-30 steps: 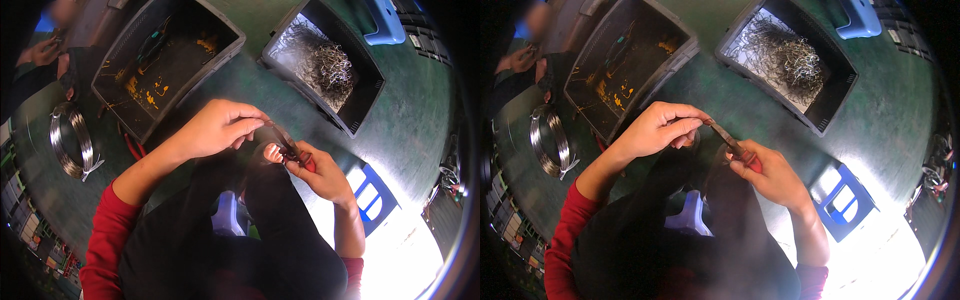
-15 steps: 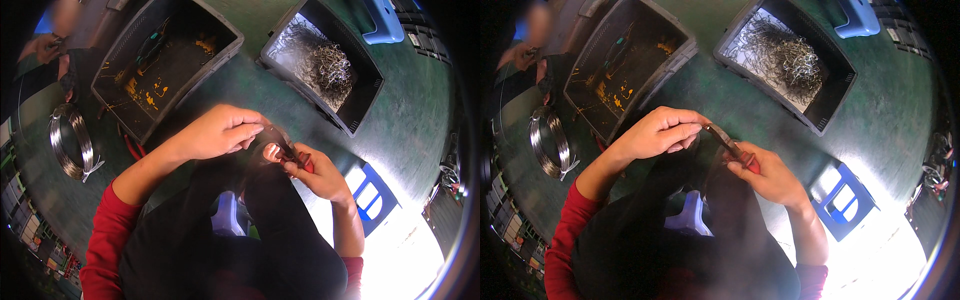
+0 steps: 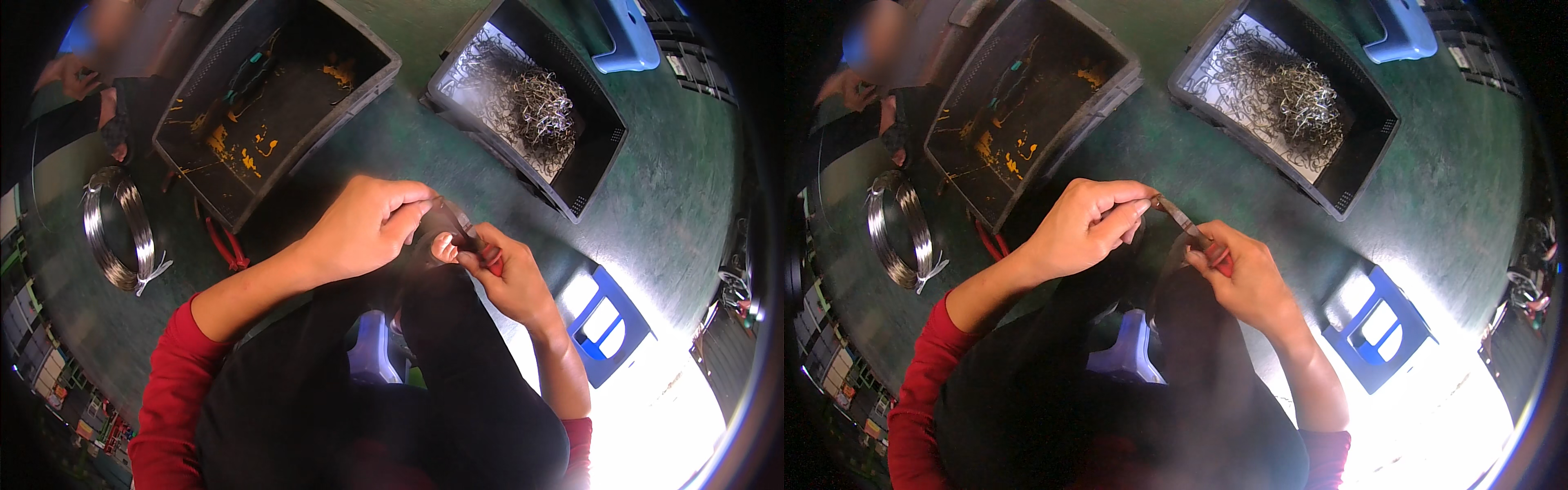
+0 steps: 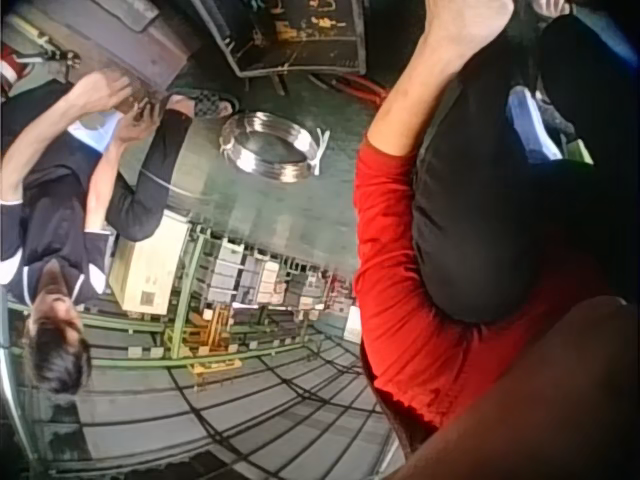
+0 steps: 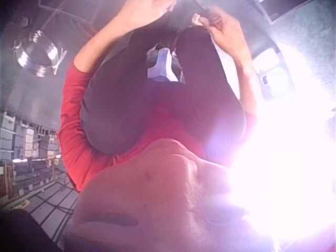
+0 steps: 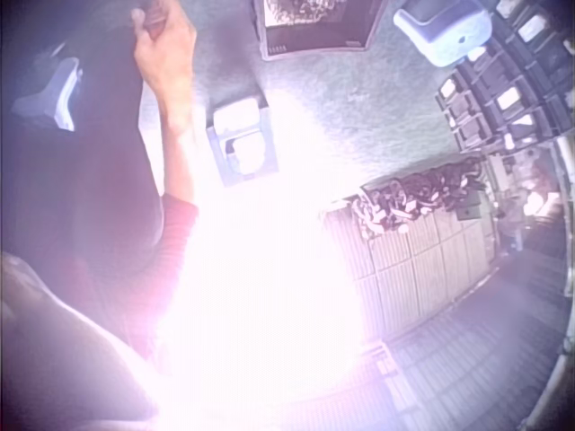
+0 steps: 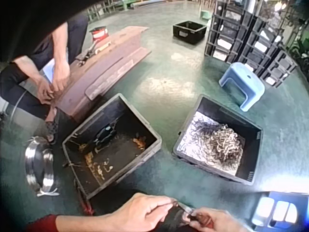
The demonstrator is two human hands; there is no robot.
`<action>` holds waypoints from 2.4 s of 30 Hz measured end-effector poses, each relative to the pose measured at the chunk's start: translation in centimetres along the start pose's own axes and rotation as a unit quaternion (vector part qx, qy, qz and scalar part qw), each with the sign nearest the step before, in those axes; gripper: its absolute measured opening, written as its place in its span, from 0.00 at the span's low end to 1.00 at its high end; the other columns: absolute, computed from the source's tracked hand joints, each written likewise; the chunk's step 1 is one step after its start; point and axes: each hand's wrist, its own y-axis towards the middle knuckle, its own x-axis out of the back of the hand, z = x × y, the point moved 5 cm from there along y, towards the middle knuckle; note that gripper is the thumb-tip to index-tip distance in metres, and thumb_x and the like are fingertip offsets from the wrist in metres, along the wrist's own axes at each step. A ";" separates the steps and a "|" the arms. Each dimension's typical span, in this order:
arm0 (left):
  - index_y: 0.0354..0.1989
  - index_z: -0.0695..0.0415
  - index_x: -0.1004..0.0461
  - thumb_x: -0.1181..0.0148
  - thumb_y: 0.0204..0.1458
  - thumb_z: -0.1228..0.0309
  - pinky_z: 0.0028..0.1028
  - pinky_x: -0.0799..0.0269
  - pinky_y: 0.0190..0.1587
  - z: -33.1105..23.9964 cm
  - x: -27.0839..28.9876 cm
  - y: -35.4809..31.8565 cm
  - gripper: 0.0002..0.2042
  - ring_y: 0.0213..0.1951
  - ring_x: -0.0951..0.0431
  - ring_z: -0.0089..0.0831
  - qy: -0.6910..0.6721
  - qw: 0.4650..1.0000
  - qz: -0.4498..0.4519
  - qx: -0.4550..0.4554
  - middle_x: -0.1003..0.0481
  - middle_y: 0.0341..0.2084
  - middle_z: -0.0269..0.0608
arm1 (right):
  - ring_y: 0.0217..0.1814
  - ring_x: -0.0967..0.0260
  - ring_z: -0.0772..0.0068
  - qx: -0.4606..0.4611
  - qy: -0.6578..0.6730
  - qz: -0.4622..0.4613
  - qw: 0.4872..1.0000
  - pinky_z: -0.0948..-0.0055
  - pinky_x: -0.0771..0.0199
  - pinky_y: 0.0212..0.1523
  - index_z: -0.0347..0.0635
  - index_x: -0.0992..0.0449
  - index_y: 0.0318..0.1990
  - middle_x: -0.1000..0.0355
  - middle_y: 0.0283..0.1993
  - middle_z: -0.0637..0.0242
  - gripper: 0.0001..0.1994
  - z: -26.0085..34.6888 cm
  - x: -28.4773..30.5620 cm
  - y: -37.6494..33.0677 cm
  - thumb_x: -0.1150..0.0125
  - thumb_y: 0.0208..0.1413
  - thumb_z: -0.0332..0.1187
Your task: The person uses pliers to bend small pieces of metal wire into hooks and places them into a black crate. They repeatedly pick up wire segments, bend them, and deposit the finished hooks into the crate.
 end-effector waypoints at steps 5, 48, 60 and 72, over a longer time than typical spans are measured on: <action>0.41 0.67 0.24 0.50 0.61 0.76 0.22 0.35 0.26 0.1 -0.4 -0.2 0.09 0.22 0.31 0.18 -0.024 1.000 -0.010 0.014 0.30 0.17 0.34 | 0.33 0.25 0.64 0.008 -0.011 -0.022 1.000 0.67 0.26 0.38 0.39 0.26 0.47 0.26 0.32 0.57 0.12 0.1 -0.2 -0.1 0.36 0.58 0.30; 0.53 0.66 0.26 0.44 0.62 0.70 0.29 0.22 0.47 4.5 0.5 3.0 0.15 0.45 0.18 0.37 -0.301 0.942 -0.053 0.138 0.21 0.45 0.49 | 0.27 0.39 0.87 -0.073 0.217 0.069 0.971 0.83 0.39 0.27 0.33 0.31 0.55 0.29 0.37 0.70 0.16 -2.8 -0.3 0.8 0.44 0.65 0.35; 0.47 0.66 0.22 0.40 0.58 0.74 0.25 0.22 0.42 2.7 1.6 7.1 0.11 0.39 0.18 0.29 -0.038 0.984 -0.146 -0.089 0.19 0.39 0.46 | 0.21 0.44 0.89 -0.072 0.200 0.050 0.976 0.83 0.44 0.23 0.33 0.31 0.54 0.31 0.33 0.72 0.16 -3.4 -0.7 0.6 0.44 0.65 0.36; 0.40 0.60 0.19 0.37 0.53 0.73 0.29 0.21 0.42 3.0 13.0 7.7 0.08 0.38 0.16 0.34 0.124 0.894 -0.389 -0.183 0.18 0.35 0.46 | 0.36 0.32 0.81 -0.129 0.162 0.083 0.975 0.83 0.33 0.30 0.32 0.33 0.55 0.28 0.40 0.66 0.16 -3.8 -2.2 0.6 0.44 0.65 0.33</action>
